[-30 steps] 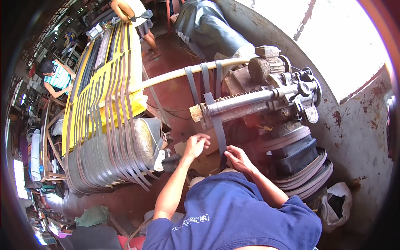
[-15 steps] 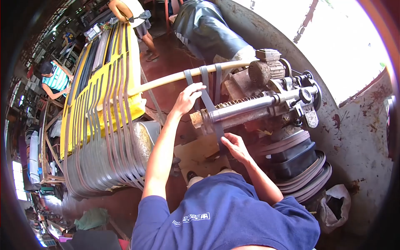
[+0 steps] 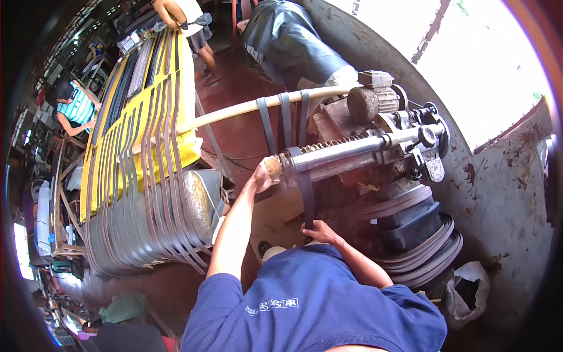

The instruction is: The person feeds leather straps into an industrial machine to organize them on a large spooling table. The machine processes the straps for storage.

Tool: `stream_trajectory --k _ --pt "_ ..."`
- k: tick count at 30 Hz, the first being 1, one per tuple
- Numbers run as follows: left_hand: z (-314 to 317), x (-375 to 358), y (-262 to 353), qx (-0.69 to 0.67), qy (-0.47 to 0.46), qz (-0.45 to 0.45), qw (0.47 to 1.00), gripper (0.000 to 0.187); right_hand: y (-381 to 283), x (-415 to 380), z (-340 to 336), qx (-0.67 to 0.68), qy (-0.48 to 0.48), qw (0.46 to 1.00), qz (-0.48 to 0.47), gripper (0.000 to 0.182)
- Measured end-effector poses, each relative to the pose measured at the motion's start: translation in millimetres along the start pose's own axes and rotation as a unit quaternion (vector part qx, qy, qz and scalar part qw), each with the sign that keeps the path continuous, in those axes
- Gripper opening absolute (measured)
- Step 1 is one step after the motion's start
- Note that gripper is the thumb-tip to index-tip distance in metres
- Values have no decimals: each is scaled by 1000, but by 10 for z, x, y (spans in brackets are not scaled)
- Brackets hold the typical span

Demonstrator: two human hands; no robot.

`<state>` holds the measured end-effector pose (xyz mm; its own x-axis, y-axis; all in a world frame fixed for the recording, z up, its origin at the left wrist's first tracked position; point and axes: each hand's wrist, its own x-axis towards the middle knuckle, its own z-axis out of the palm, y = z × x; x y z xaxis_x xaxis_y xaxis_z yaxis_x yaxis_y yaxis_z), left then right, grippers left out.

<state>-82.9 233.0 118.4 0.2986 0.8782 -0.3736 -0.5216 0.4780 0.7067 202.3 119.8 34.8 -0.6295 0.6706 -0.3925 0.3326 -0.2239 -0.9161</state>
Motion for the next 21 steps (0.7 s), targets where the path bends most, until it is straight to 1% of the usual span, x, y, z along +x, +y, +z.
stream_trajectory --k 1,4,7,8,11,12,16,18,19,21 --pt "233 -153 1 -2 10 18 1000 44 90 5 20 -5 -12 1000 1 26" --pt "285 -201 -249 -45 47 35 997 42 202 -3 42 -31 -46 998 1 21" --pt "250 -215 -449 26 32 29 999 69 246 -23 65 -12 -66 998 7 22" --pt "229 -214 -500 -6 24 18 1000 69 258 -37 74 -17 -67 998 7 22" --pt "377 -331 -540 -49 52 16 997 52 248 -76 76 -21 -78 997 11 22" --pt "394 -351 -582 -52 61 19 997 55 243 -100 78 -13 -85 996 17 22" --pt "347 -365 -741 -53 44 27 997 54 276 -186 96 -11 -99 994 43 22" --pt "359 -414 -789 -72 29 28 997 52 322 -209 107 1 -97 995 18 23" --pt "377 -441 -811 -67 37 29 997 51 350 -219 114 7 -95 995 5 23" --pt "410 -479 -861 -56 53 31 997 48 387 -237 111 5 -109 994 28 22"
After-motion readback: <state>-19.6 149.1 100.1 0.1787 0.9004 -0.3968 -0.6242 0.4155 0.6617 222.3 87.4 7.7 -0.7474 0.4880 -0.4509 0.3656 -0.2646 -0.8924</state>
